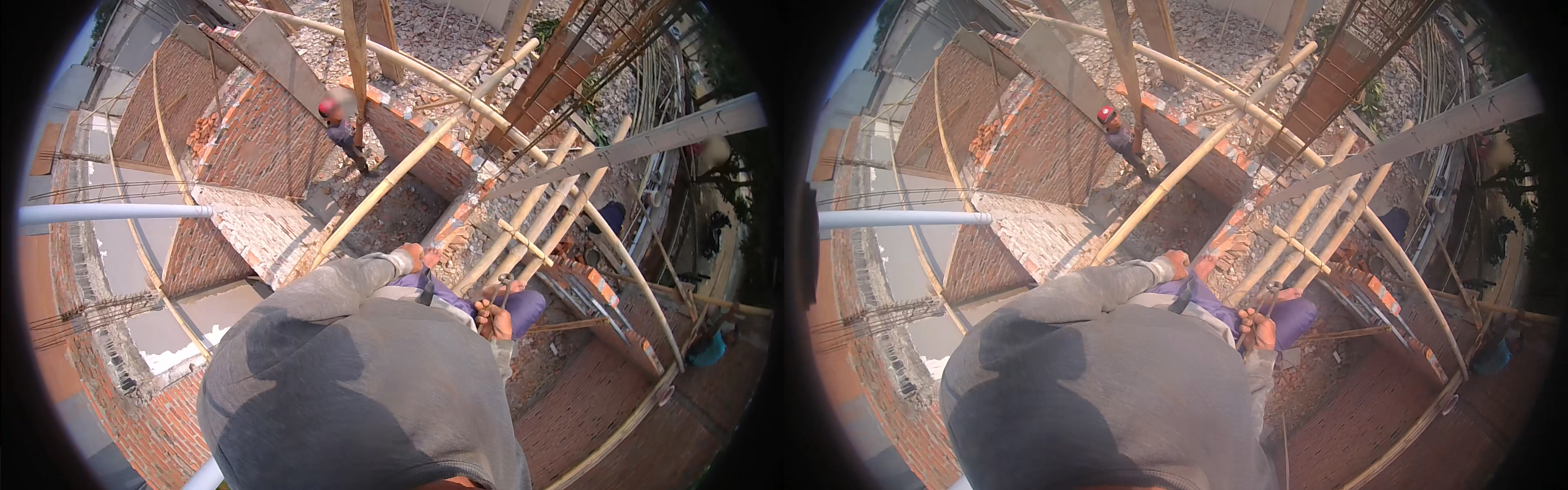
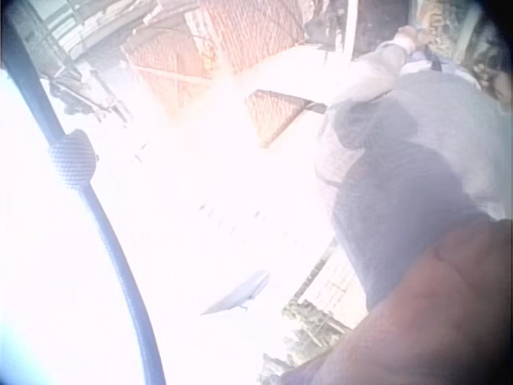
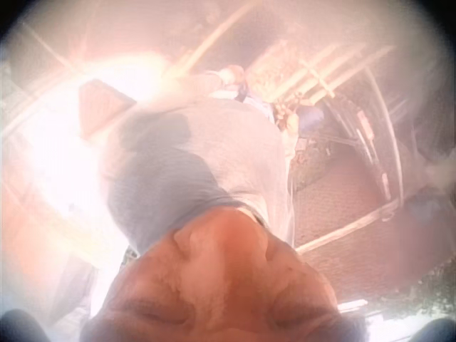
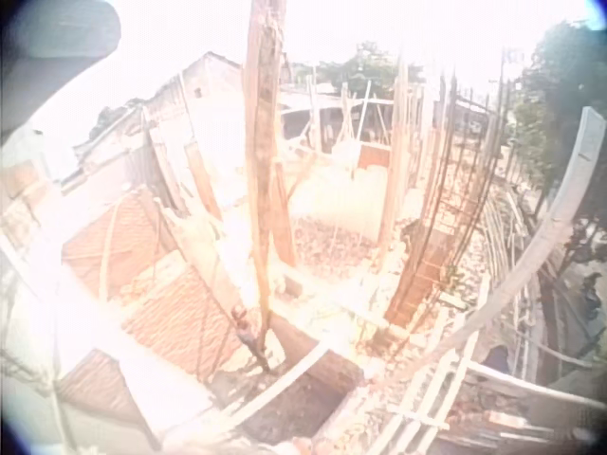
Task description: The person is assembling a bamboo scaffolding structure. They tie bamboo poles together using wire, secure a wooden plank to the frame, and use pliers to tighten the connections.
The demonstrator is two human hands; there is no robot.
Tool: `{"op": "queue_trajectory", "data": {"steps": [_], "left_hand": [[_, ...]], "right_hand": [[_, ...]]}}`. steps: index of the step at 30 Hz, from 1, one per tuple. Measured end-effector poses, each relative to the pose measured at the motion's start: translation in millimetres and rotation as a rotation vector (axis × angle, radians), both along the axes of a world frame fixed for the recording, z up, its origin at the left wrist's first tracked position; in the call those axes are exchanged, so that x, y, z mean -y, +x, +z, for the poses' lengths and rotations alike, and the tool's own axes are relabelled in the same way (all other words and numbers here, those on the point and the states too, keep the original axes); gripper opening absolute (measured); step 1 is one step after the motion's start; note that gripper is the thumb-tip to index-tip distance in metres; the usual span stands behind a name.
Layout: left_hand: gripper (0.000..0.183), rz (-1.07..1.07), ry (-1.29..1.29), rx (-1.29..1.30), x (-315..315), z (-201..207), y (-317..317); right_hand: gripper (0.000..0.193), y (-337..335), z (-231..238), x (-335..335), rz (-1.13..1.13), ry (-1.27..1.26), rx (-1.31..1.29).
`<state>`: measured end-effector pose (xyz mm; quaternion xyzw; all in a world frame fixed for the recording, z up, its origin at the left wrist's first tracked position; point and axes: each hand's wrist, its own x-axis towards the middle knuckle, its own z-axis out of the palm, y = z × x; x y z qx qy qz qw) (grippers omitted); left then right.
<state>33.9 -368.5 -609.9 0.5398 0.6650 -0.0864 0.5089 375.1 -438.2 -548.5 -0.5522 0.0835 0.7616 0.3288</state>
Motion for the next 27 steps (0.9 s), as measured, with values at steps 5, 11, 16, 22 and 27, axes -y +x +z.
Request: {"op": "queue_trajectory", "data": {"steps": [5,11,16,22,27], "left_hand": [[0.044,0.107,-0.014,0.038,2,11,3],[0.044,0.581,0.332,0.251,-63,32,-36],[0.05,0.867,1.199,0.426,-233,189,-161],[0.103,0.547,1.96,0.117,-319,455,-237],[0.111,0.284,2.183,-0.187,-339,541,-205]], "right_hand": [[0.016,6,-2,-11,0.038,-0.013,-0.009],[0.014,7,8,-22,0.092,-0.034,0.06],[0.015,1,20,-23,0.104,-0.039,0.072],[0.016,-3,18,-25,0.124,-0.014,0.106],[0.017,-1,11,-13,0.092,-0.055,0.104]]}}
